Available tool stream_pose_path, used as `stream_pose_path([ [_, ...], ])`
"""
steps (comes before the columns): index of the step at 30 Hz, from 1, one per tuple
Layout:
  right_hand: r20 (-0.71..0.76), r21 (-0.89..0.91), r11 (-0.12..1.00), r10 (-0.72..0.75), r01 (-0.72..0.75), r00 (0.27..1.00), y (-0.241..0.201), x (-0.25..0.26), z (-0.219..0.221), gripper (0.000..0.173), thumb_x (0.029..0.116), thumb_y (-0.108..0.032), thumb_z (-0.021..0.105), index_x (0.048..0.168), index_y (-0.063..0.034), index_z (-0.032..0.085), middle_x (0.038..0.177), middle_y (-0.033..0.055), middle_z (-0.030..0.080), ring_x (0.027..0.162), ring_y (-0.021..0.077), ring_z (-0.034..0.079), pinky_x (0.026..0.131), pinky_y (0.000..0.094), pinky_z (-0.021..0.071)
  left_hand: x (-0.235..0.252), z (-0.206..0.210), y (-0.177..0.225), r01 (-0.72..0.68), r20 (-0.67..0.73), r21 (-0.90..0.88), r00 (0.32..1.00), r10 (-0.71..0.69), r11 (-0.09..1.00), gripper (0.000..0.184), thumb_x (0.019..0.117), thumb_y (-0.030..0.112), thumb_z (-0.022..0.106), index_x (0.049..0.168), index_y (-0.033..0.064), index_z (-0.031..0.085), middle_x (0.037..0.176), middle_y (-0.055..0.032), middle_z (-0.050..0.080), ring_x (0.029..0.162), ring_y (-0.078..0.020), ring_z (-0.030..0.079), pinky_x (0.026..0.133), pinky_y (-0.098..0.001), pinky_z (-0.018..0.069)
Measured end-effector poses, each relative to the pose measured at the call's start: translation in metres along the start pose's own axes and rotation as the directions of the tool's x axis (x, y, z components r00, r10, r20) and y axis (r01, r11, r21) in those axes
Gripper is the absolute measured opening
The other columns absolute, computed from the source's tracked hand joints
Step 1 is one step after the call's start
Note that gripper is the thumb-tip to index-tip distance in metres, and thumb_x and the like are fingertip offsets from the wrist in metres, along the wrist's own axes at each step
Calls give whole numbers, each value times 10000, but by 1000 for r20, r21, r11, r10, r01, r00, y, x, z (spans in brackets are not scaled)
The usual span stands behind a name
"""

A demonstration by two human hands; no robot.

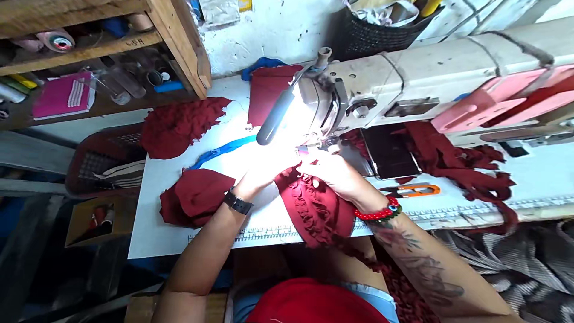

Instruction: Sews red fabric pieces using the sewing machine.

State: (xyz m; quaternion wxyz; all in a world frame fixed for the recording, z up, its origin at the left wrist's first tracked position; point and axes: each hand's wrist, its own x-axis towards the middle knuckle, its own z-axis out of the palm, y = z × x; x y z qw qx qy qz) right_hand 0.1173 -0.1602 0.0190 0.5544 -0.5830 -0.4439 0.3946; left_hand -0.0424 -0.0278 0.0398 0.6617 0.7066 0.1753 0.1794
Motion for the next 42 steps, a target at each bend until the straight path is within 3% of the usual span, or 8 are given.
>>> stream_pose_path([
  [6,-30,-199,975,-105,97,994,0,0,1,102,957,-154,715,1046,-104,719,831,-48,701,660,2,634,618,183,560,-2,1,3,45,81,-111,996,-36,993,154,985,88,611,1120,63,680,833,57,660,700,6,594,662,-173,525],
  [12,-49,37,999,36,-34,998,-2,0,1,85,999,-111,642,979,-78,717,751,-25,678,588,40,603,552,187,524,-6,1,8,153,54,-200,988,-145,968,107,976,19,585,1034,74,655,829,54,682,756,-21,649,744,-209,563],
  [18,-5,-92,994,-63,63,998,1,0,-1,61,940,-79,699,1000,-87,692,804,-23,681,618,39,616,565,195,545,-4,3,2,87,8,-119,996,-87,989,69,1007,138,590,999,115,654,768,72,637,679,-3,601,659,-185,526],
  [21,-36,-210,976,-74,65,997,-3,-2,-2,139,1011,-161,629,1103,-88,702,774,-44,675,609,6,609,580,187,542,-8,2,7,42,-15,88,999,-41,995,157,1018,200,602,1041,69,687,821,34,661,705,-6,607,643,-200,525],
  [27,-111,-392,919,-105,54,988,-2,0,-3,143,1009,-199,645,989,-96,742,741,-34,687,594,16,622,576,213,556,-10,2,0,-60,-19,123,998,62,991,235,973,89,642,1191,6,661,984,-24,697,837,-37,648,761,-226,560],
  [30,-114,-405,911,-128,72,985,-1,-1,-2,160,1010,-222,632,1022,-94,727,760,-30,680,616,19,620,590,229,550,-11,4,0,-75,-46,156,995,83,985,188,963,80,661,1137,13,673,936,-10,696,803,-23,645,740,-214,556],
  [36,-135,-536,833,-244,136,960,-2,-2,-2,200,975,-288,686,1033,-122,781,962,29,744,877,102,689,810,349,568,-10,7,7,-30,-8,168,999,31,985,198,967,83,649,1145,-2,670,946,-30,691,819,-40,640,759,-233,554],
  [42,-172,-433,893,-218,125,961,-1,-2,-3,152,991,-230,681,1025,-112,770,920,-8,735,759,31,670,719,242,585,-9,17,4,-25,-77,400,995,61,916,243,974,166,675,1171,24,670,899,-60,689,757,-102,639,701,-296,550],
])
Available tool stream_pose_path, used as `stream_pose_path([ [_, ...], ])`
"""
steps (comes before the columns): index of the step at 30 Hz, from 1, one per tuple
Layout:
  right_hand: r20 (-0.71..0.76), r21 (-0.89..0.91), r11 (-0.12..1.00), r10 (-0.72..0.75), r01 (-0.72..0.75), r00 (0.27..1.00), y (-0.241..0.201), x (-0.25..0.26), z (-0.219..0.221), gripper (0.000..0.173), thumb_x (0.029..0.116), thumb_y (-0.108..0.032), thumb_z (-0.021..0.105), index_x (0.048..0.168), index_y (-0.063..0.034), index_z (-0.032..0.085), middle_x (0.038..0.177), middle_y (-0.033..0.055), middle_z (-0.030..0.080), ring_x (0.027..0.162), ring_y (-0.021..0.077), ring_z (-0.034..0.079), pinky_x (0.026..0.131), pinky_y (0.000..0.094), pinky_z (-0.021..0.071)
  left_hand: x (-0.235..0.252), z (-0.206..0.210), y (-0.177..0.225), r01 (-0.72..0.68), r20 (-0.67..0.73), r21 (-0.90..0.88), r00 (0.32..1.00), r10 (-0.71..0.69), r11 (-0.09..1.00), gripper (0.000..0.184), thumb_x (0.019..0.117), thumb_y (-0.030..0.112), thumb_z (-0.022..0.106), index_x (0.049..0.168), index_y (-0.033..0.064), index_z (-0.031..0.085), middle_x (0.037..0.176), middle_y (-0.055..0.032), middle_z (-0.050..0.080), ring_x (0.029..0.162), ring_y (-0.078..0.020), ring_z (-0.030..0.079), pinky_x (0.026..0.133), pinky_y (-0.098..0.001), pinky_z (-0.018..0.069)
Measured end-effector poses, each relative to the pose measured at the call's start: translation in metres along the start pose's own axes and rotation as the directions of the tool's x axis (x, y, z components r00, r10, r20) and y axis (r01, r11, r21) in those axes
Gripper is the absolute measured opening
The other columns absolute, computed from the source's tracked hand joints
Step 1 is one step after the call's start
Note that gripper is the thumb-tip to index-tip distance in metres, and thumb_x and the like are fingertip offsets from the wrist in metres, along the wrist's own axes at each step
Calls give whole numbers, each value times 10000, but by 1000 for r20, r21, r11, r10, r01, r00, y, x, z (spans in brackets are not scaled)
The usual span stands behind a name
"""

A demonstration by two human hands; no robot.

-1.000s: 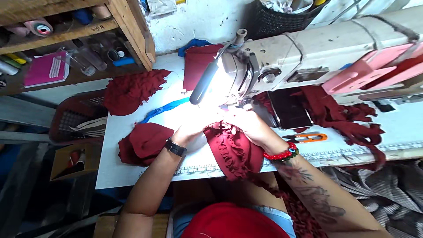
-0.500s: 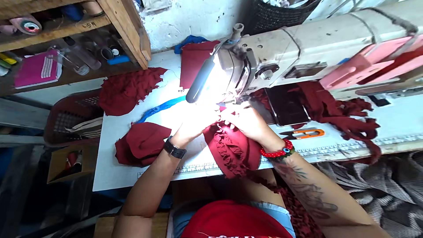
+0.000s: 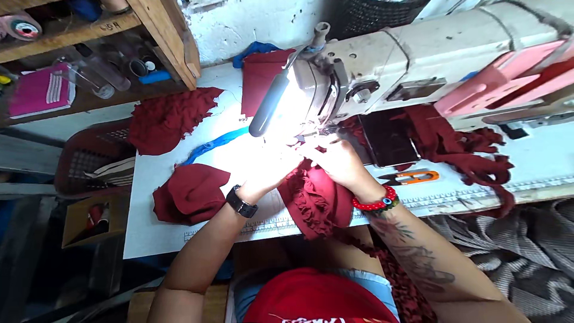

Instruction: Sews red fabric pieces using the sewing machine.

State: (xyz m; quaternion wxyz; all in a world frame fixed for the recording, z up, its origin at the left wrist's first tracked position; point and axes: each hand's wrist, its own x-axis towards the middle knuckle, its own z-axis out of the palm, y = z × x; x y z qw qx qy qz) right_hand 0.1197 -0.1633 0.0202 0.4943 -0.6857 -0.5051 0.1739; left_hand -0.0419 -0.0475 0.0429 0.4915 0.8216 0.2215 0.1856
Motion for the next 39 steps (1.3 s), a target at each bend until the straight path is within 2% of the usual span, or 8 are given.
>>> stream_pose_path([
  [3,38,121,988,93,-97,995,3,1,-3,157,1012,-231,656,1045,-105,743,848,-21,717,686,37,656,656,243,580,0,-4,1,11,7,-77,1000,-10,997,139,986,153,637,1044,39,693,810,-18,665,672,-61,600,625,-249,521],
  [13,141,386,890,203,-242,969,-4,-4,-6,98,1012,-159,646,1061,-102,710,819,-17,705,645,57,642,603,216,563,-6,-6,2,14,-11,-40,1000,-14,999,174,998,179,651,1102,45,690,886,-61,674,736,-104,619,678,-286,535],
  [20,164,253,965,34,-75,986,2,-2,-4,209,939,-108,733,1144,-123,700,907,-21,713,769,34,669,690,206,582,-8,-3,2,-10,-74,-50,997,6,999,147,975,139,664,1076,32,666,810,-69,631,659,-118,583,574,-287,499],
  [25,128,106,986,111,-125,986,-3,-5,-8,144,1020,-229,647,1066,-107,707,799,-19,688,641,22,620,605,206,532,6,0,-14,-39,11,-14,999,39,999,188,984,165,650,1090,13,684,954,-67,682,867,-100,641,809,-297,543],
  [30,167,71,992,90,-103,982,-7,-5,-12,100,984,-166,690,1069,-147,740,917,-35,721,777,15,653,696,217,553,6,-7,-11,-60,6,96,998,59,994,163,939,203,696,1008,56,678,843,-42,657,753,-105,622,690,-308,524],
  [32,216,130,986,76,-106,973,-2,-6,-19,95,987,-167,674,1050,-134,736,861,-20,704,720,36,638,636,236,538,4,-18,-14,-119,59,234,992,109,965,215,991,237,660,1127,77,702,1069,-62,708,998,-143,668,897,-363,556],
  [34,378,401,904,-17,-147,925,2,-8,-31,84,996,-142,632,1046,-109,691,831,-13,697,654,44,652,587,214,578,0,-23,-20,-196,126,409,979,158,891,249,1014,230,617,1177,81,732,1223,-91,703,1171,-210,648,1035,-438,510],
  [39,561,807,487,-456,-334,691,-4,-9,-37,192,990,-359,675,987,-181,746,803,-76,714,617,-13,651,514,135,534,-24,-13,-19,-291,175,656,956,234,697,310,986,209,652,1262,76,699,1231,-134,687,1174,-284,647,1027,-470,513],
])
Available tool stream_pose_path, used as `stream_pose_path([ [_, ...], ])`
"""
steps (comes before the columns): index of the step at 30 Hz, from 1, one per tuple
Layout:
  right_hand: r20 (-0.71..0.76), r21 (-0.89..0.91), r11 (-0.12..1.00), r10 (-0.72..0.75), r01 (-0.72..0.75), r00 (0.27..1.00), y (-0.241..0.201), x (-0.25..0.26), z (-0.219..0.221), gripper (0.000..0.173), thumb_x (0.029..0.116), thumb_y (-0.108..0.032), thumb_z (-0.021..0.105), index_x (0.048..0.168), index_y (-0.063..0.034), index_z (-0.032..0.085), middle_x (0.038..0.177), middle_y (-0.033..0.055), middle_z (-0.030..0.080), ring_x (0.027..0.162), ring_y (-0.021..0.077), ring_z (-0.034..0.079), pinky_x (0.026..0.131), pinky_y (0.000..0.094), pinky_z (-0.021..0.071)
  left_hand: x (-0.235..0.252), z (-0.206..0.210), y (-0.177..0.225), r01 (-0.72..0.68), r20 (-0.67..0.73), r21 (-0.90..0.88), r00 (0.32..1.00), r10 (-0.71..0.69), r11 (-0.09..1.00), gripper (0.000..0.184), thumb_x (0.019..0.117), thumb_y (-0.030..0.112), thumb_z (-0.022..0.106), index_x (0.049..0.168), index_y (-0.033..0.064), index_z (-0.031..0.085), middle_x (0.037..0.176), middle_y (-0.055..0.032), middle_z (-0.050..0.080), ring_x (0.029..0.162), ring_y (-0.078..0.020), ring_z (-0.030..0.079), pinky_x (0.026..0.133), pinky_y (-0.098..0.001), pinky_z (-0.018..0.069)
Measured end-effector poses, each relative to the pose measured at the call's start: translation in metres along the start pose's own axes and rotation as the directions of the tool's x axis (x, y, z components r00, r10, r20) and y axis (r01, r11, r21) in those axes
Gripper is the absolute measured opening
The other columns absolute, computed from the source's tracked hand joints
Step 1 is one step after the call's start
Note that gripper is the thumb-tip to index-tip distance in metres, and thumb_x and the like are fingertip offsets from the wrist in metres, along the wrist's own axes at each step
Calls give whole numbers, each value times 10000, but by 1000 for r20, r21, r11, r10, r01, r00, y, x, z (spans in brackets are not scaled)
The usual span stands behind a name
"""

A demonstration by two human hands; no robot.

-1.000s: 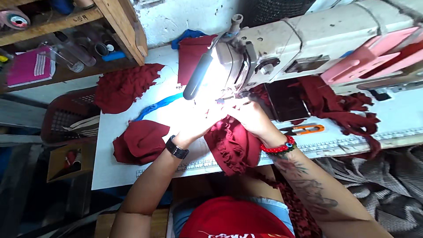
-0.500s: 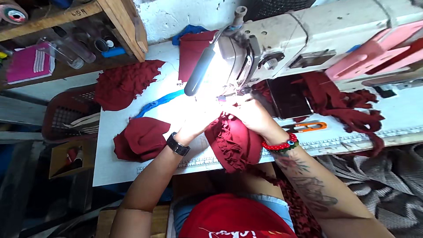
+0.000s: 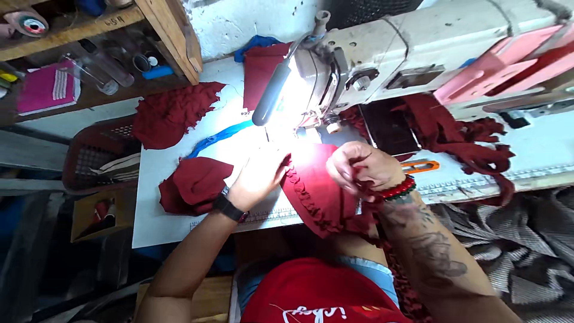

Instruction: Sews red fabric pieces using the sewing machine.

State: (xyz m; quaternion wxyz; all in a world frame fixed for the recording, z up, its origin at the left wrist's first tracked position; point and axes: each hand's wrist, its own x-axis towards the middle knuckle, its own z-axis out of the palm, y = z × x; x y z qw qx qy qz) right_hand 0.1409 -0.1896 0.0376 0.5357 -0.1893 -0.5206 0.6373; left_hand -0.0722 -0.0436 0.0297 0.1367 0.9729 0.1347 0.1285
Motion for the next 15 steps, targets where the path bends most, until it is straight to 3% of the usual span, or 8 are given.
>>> stream_pose_path([
  [2,-326,-257,958,42,-131,945,3,13,11,159,1004,-250,645,907,-155,727,728,-50,656,551,3,561,476,158,468,-7,4,-4,-5,-23,4,1000,5,1000,369,1014,268,615,1328,81,666,1318,-120,660,1251,-270,613,1063,-469,493],
  [4,-590,-622,665,-53,-412,805,20,26,13,161,1015,-235,637,934,-128,726,723,0,638,578,68,557,519,240,473,-11,8,-8,10,-46,-14,999,-10,1000,356,1023,312,598,1286,93,697,1346,-93,637,1292,-252,573,1084,-476,469],
  [5,-640,-693,516,-119,-503,759,29,30,11,170,1024,-237,637,1000,-102,738,822,57,677,702,143,621,642,351,531,-13,10,-10,22,-40,-16,999,-22,1000,376,1035,334,571,1309,105,689,1395,-79,617,1339,-245,539,1122,-487,431],
  [6,-665,-710,442,-165,-549,728,38,34,10,183,1030,-213,630,1064,-72,742,920,113,704,820,215,661,755,449,550,-14,13,-12,25,-43,-18,999,-26,1000,387,1042,349,549,1317,116,688,1420,-66,609,1365,-238,519,1142,-493,403],
  [7,-675,-715,414,-199,-563,710,43,37,8,186,1031,-195,626,1103,-65,738,979,131,713,887,243,675,816,484,551,-15,16,-13,25,-56,-20,998,-26,999,393,1045,360,537,1315,119,691,1425,-60,609,1375,-237,510,1151,-499,386],
  [11,-703,-707,375,-285,-599,651,54,45,7,166,1017,-177,647,1098,-76,751,985,115,729,887,232,693,825,468,568,-17,21,-14,37,-80,-43,996,-40,998,403,1052,378,514,1313,131,695,1398,-56,630,1361,-242,520,1157,-515,369],
  [15,-691,-721,261,-325,-641,645,58,49,7,175,1014,-209,652,1060,-76,757,928,121,718,844,264,693,768,508,564,-16,19,-11,56,-62,-47,996,-59,997,422,1059,383,484,1385,164,640,1425,-30,620,1370,-217,525,1154,-532,367],
])
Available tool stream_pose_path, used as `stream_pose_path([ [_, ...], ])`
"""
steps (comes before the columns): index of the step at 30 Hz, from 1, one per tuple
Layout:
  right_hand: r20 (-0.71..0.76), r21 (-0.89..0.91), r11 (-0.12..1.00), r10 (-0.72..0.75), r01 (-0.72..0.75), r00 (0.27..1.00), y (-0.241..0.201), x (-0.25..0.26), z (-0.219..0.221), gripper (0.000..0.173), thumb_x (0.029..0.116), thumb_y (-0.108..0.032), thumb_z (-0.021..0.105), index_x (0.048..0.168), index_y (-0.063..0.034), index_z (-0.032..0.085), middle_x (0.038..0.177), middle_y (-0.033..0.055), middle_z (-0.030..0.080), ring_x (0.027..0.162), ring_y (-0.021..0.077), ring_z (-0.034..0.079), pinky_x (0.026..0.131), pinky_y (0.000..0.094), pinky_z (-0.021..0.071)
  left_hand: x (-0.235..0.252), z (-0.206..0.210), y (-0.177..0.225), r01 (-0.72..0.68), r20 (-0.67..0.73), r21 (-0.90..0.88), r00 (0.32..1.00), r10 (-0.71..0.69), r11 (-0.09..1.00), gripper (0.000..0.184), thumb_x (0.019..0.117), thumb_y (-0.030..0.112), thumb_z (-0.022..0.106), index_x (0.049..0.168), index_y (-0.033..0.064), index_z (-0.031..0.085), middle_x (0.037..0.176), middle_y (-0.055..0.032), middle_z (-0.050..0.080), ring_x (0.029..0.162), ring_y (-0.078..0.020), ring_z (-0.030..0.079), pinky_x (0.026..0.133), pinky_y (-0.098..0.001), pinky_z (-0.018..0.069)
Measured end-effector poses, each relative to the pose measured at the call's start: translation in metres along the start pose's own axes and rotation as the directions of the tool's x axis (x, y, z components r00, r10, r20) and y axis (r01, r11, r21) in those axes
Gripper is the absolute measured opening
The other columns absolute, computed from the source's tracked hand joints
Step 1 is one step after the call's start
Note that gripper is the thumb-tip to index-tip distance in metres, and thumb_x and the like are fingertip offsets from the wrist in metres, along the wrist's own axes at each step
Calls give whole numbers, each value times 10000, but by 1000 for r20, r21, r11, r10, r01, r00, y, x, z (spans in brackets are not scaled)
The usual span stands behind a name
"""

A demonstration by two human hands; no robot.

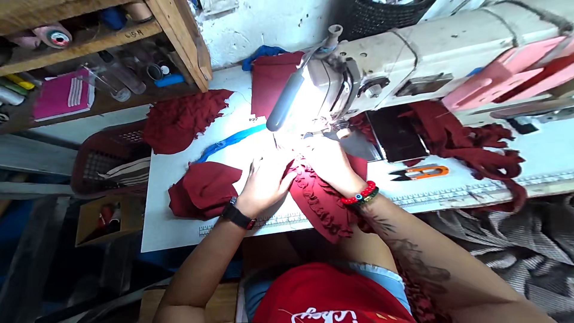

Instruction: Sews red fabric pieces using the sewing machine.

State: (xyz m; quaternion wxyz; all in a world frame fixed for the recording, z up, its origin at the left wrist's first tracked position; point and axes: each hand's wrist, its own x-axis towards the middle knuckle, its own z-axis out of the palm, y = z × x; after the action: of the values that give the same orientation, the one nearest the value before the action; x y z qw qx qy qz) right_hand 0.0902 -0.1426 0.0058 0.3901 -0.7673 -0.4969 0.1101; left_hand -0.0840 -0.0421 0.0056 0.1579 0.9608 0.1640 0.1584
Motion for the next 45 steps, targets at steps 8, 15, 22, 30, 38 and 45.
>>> stream_pose_path([
  [8,40,-62,998,3,-1,999,-6,5,-2,268,1050,-301,590,1075,-92,755,907,136,722,832,313,699,725,578,549,-1,0,1,32,36,-4,999,-32,999,455,1060,388,467,1457,192,571,1474,-14,584,1404,-210,493,1167,-551,339],
  [15,20,-226,974,-21,25,1000,-9,2,2,241,1030,-263,608,1101,-62,722,930,186,709,867,387,704,708,613,545,5,-1,5,-12,128,138,992,-6,990,493,1064,398,403,1480,183,556,1519,-40,532,1406,-261,472,1128,-569,345],
  [22,99,-308,937,-139,163,985,10,3,-16,243,1010,-295,623,985,-81,733,921,133,705,857,335,708,706,578,560,10,-4,4,-124,146,113,983,107,986,469,1083,368,392,1448,150,590,1542,3,530,1386,-229,504,1107,-488,404],
  [30,99,-429,877,-192,216,976,31,4,-29,377,1019,-434,550,1038,-142,788,953,140,736,933,365,714,733,586,558,28,-3,1,-170,144,149,978,149,974,493,1077,414,401,1457,154,578,1577,6,490,1419,-198,482,1140,-453,402],
  [38,44,-383,915,-116,123,992,34,8,-23,436,1029,-491,530,1056,-144,791,963,156,741,941,376,712,766,601,550,35,-2,-3,-104,124,131,988,88,986,474,1072,418,423,1455,192,588,1550,19,519,1444,-201,455,1182,-495,353],
  [45,58,-385,913,-119,132,991,35,7,-26,428,1024,-483,557,1015,-125,792,967,168,730,947,386,700,756,610,538,34,-3,-1,-84,134,137,989,66,987,476,1081,427,408,1465,202,576,1567,41,501,1427,-184,477,1160,-494,383],
])
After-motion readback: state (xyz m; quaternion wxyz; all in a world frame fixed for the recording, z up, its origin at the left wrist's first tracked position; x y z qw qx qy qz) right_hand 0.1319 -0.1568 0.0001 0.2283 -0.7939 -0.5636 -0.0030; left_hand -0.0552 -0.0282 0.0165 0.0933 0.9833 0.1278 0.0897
